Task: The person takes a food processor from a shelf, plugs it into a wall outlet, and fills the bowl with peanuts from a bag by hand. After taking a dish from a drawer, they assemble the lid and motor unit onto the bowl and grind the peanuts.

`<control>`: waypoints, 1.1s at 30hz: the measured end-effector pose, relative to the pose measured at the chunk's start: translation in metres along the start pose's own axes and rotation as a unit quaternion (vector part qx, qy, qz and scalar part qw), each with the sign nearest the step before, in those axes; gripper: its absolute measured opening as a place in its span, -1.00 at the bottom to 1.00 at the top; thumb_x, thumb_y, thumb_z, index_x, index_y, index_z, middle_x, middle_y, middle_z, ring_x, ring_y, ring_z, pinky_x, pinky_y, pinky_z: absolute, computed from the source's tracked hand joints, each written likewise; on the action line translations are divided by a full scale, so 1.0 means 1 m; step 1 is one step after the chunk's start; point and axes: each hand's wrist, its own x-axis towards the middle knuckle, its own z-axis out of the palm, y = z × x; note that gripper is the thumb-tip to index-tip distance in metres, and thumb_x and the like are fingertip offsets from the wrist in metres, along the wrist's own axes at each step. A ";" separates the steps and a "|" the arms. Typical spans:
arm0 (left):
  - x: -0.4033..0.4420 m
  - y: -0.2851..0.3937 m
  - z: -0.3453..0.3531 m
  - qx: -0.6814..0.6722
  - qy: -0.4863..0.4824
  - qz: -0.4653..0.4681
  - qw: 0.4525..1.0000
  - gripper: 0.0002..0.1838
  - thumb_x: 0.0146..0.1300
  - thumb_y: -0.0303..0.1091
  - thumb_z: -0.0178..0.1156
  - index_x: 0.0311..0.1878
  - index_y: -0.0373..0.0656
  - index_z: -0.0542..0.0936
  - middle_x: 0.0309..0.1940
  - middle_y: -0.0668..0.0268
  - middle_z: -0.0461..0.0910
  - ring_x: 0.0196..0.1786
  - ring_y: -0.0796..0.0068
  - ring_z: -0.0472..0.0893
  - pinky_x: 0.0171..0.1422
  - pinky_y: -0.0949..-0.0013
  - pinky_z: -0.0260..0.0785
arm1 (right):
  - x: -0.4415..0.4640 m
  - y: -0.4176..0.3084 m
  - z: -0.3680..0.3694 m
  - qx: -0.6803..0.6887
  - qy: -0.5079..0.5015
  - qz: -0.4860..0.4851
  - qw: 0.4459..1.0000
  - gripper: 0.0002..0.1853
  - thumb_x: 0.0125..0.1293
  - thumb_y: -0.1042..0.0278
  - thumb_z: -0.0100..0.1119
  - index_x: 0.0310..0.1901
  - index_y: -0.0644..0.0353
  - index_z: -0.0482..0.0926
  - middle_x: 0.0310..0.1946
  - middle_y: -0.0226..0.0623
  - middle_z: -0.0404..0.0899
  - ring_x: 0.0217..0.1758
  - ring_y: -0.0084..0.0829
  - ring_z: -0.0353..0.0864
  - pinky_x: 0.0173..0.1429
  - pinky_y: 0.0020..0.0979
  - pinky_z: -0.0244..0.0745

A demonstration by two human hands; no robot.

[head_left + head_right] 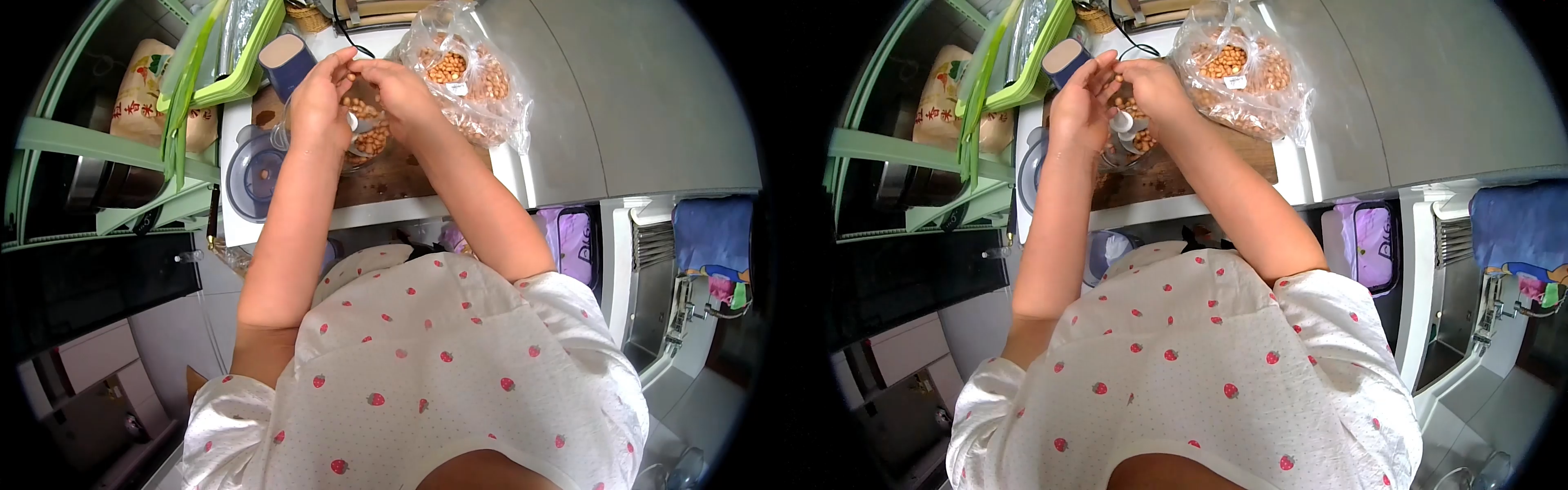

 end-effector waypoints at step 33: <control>0.099 -0.091 0.131 0.072 -0.140 -0.189 0.969 -0.88 0.19 -0.47 -0.06 -0.33 -0.28 0.46 -0.39 0.19 0.50 -0.41 0.45 0.47 -0.33 0.45 0.36 | 0.081 0.006 -0.157 -0.121 0.136 0.097 0.979 -0.79 0.05 0.68 -0.17 -0.38 0.38 0.51 -0.55 -0.28 0.48 -0.54 -0.46 0.45 -0.50 -0.43 0.38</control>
